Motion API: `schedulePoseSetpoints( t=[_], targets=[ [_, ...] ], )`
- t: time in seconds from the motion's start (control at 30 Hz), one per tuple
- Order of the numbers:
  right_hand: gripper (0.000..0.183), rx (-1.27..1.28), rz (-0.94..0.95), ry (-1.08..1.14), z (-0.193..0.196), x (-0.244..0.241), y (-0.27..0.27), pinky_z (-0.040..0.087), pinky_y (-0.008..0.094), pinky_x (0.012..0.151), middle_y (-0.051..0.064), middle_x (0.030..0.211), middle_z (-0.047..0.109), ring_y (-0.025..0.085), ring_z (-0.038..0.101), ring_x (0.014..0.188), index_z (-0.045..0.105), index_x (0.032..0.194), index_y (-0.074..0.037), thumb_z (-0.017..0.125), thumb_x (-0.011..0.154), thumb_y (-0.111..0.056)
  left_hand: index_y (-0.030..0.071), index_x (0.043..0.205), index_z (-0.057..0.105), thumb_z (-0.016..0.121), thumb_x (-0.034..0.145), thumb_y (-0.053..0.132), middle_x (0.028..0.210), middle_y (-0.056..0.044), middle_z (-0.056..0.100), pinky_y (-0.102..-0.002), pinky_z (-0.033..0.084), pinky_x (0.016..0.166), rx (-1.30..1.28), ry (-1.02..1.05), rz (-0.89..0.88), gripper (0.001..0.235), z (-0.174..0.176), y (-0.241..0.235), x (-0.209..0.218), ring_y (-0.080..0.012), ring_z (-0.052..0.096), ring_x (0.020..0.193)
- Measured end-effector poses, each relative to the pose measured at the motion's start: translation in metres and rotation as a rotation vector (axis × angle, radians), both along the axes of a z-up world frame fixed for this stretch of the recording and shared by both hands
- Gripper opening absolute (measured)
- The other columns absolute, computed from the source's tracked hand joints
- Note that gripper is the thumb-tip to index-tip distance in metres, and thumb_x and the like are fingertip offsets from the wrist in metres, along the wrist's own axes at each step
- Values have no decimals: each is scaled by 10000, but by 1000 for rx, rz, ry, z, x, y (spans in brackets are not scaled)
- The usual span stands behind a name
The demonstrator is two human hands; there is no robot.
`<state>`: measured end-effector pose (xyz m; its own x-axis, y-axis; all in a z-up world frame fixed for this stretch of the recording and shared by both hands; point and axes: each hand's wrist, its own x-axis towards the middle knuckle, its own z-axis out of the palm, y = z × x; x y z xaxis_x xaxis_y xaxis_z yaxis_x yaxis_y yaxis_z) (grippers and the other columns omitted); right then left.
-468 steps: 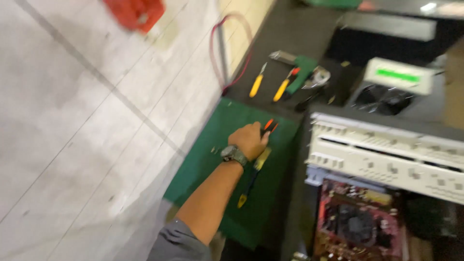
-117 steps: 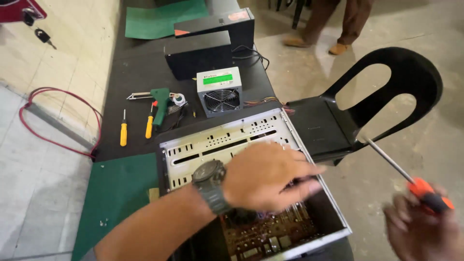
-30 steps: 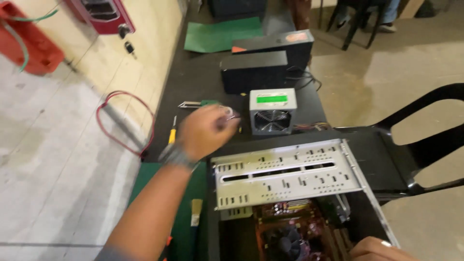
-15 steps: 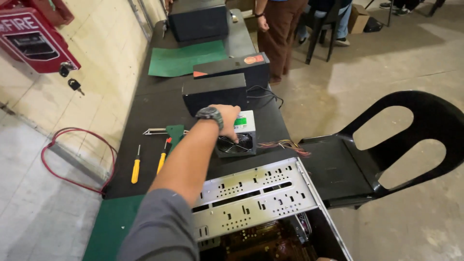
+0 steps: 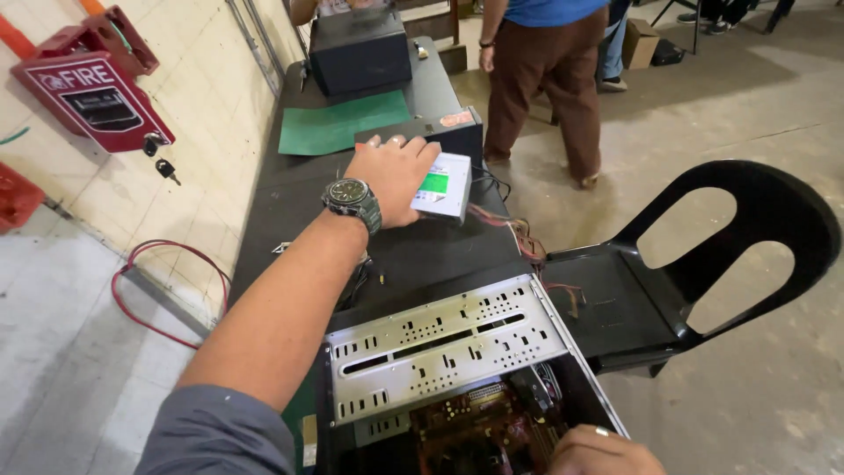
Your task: The person installs a graphics card into a desktop computer case, secures it with a screwdriver, then installs a power supply unit and connects its cables to the motherboard. The work is performed on a workbench with tools visible.
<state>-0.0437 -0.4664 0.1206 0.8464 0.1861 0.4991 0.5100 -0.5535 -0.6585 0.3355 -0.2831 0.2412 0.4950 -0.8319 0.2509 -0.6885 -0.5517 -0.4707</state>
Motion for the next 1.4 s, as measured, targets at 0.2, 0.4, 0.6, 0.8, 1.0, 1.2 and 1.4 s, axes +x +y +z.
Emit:
schedulePoseSetpoints(
  t=[0.2,0.4,0.6,0.8,1.0,1.2,1.4],
  targets=[
    [341,148,121,112,-4,-1,-19,603,292,694,22,792,792,161,763,741,807,843,-129,662,964,-413,123,1398,486,860,625,480,1257,-72,613,-604,502,947,-6,-186,-97,930,18,-13,-24,-321,626,1085],
    [352,220,60,94,21,-13,-11,571,311,673,50,775,755,191,729,699,755,842,-90,595,979,-371,124,1422,468,866,602,478,1321,-103,585,-606,473,996,2,-249,-160,977,18,-43,-49,-319,606,1158],
    [324,513,64,-267,28,-24,-25,530,348,637,97,713,689,239,638,632,676,782,-33,557,1002,-239,148,1400,505,865,522,468,1176,-58,608,-526,500,859,-54,-307,-211,1002,-8,-104,-66,-295,629,993],
    [264,671,-658,-139,-28,-25,-125,466,332,827,97,777,649,205,597,808,672,828,-4,594,1024,-163,99,1424,472,867,596,451,1229,-96,595,-595,469,991,-70,-81,-371,982,14,-131,-68,-329,604,1083],
    [587,369,-785,131,-8,9,-134,504,384,1001,123,1373,604,237,578,1273,495,1401,-59,680,881,-260,77,1426,477,804,714,405,1276,-114,603,-639,428,1065,-114,44,-503,849,50,-109,-88,-317,587,1153],
    [976,477,-544,151,-57,95,-127,425,673,1061,366,1585,279,650,295,1403,182,1574,32,798,857,-214,52,1429,494,884,620,465,1332,-136,580,-588,437,1110,-145,-85,-461,989,39,-100,-109,-351,593,1247],
    [357,366,-804,473,-168,196,-170,556,511,778,164,914,756,397,719,929,749,1045,-67,684,989,-414,100,1411,493,908,574,385,1338,-120,563,-657,362,1138,-125,-120,-457,977,-35,-129,-95,-364,566,1257]
  ],
)
